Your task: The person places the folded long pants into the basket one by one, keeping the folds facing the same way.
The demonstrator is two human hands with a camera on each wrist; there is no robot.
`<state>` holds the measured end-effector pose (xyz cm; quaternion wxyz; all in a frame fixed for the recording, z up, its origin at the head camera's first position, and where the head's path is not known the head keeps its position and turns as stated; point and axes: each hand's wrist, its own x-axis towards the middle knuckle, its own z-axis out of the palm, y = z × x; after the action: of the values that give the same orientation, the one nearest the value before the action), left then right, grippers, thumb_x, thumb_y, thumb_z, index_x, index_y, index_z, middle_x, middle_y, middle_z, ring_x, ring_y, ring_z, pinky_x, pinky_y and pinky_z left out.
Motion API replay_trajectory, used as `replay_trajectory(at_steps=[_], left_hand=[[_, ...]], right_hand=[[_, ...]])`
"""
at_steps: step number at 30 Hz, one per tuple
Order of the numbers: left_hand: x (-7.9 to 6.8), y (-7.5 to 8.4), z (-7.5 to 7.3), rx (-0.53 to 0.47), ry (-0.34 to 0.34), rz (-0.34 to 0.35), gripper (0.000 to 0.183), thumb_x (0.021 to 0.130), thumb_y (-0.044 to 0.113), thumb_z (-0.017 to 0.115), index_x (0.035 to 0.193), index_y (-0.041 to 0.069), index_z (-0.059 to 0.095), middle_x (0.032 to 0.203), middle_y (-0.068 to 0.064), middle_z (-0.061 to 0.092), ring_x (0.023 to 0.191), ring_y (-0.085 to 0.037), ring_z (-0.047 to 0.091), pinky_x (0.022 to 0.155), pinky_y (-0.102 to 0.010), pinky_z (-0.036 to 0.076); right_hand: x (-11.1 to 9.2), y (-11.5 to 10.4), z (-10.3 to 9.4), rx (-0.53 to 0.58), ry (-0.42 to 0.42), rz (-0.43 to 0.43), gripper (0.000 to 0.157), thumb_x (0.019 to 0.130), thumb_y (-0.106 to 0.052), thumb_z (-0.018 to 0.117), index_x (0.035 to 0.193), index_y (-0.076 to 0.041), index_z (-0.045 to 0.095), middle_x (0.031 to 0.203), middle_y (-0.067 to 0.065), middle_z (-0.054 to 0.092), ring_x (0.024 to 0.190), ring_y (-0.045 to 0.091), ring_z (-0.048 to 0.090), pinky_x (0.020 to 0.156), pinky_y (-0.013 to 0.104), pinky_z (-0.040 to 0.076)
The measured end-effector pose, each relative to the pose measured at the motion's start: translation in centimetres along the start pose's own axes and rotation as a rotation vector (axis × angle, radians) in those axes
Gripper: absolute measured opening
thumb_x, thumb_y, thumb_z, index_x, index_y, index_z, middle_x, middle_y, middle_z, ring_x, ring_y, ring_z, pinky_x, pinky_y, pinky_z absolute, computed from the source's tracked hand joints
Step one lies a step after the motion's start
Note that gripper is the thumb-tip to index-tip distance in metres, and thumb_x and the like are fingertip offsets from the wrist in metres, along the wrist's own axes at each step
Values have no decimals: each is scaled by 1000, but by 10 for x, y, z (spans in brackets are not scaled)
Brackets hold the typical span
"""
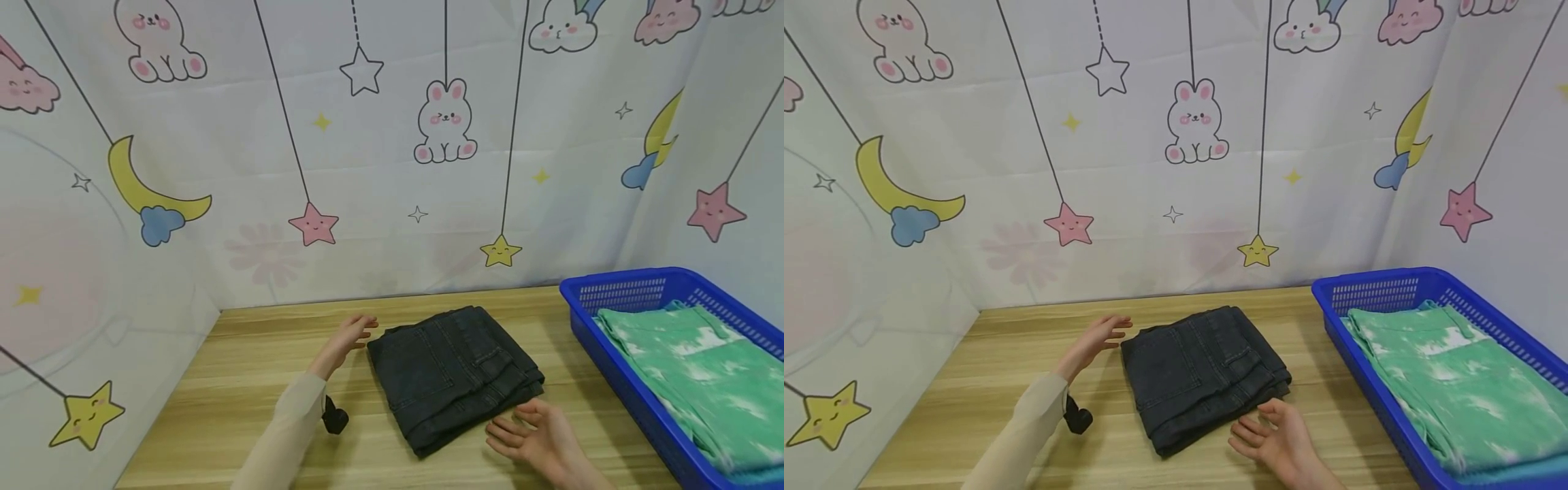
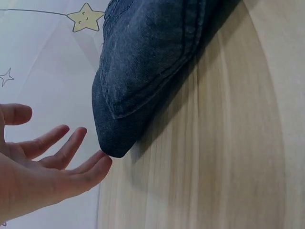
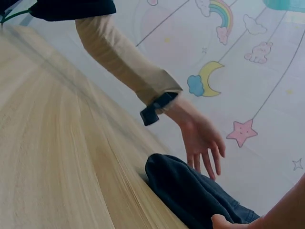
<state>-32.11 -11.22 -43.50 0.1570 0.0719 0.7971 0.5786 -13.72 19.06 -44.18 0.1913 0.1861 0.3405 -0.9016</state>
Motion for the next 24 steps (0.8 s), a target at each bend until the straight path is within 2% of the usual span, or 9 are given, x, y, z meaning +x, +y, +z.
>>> replay_trajectory(at_steps=[3, 5, 7, 9, 10, 12, 17, 24], left_hand=[[4, -1, 2, 20, -29, -10, 45, 97, 26, 32, 134, 0, 35, 135, -22, 40, 125, -42, 33, 101, -56, 29], [6, -1, 4, 37, -41, -16, 45, 97, 26, 32, 133, -1, 36, 134, -23, 40, 124, -42, 35, 101, -56, 28], [8, -2, 5, 45, -52, -22, 45, 97, 27, 32, 132, -1, 36, 134, -23, 41, 124, -42, 36, 101, -56, 28], [10, -2, 7, 61, -62, -20, 45, 97, 27, 32, 132, -2, 37, 133, -24, 41, 123, -42, 37, 101, -56, 29], [11, -2, 7, 63, -67, -20, 45, 97, 27, 32, 132, -2, 37, 133, -24, 41, 123, -42, 36, 101, -56, 28], [12, -1, 9, 75, -79, -19, 45, 97, 26, 32, 132, -1, 36, 134, -24, 40, 125, -43, 33, 101, -57, 27], [11, 2, 12, 126, -91, -16, 44, 97, 25, 30, 133, -1, 35, 135, -24, 38, 128, -42, 30, 99, -59, 29], [9, 0, 10, 131, -89, -38, 48, 97, 28, 31, 136, 1, 31, 136, -24, 37, 127, -42, 30, 97, -60, 31]], right_hand=[[-1, 2, -1, -20, -52, 37, 58, 91, -15, 27, 129, 0, -14, 140, 37, -16, 131, 51, 2, 106, 55, 22], [-1, 3, -1, -38, -84, 51, 55, 90, -15, 27, 128, 2, -9, 140, 36, -17, 132, 50, 1, 106, 54, 23], [-1, 4, -1, -53, -111, 61, 58, 90, -15, 26, 129, 7, -11, 140, 35, -18, 132, 49, 0, 106, 54, 23], [-1, 5, -1, -60, -128, 75, 67, 90, -16, 25, 131, 10, -22, 140, 34, -19, 133, 48, -1, 106, 54, 23], [-1, 5, -1, -62, -135, 81, 72, 90, -17, 24, 129, 11, -30, 140, 33, -20, 133, 47, -2, 107, 54, 23], [0, 6, 0, -61, -145, 95, 74, 91, -18, 22, 123, 9, -39, 140, 32, -22, 133, 46, -4, 107, 53, 23], [3, 6, 1, -41, -161, 110, 71, 92, -19, 22, 127, 6, -35, 141, 28, -24, 134, 44, -7, 107, 51, 25], [8, 6, 1, 4, -169, 126, 71, 92, -21, 26, 133, 0, -28, 143, 23, -25, 135, 40, -7, 107, 49, 25]])
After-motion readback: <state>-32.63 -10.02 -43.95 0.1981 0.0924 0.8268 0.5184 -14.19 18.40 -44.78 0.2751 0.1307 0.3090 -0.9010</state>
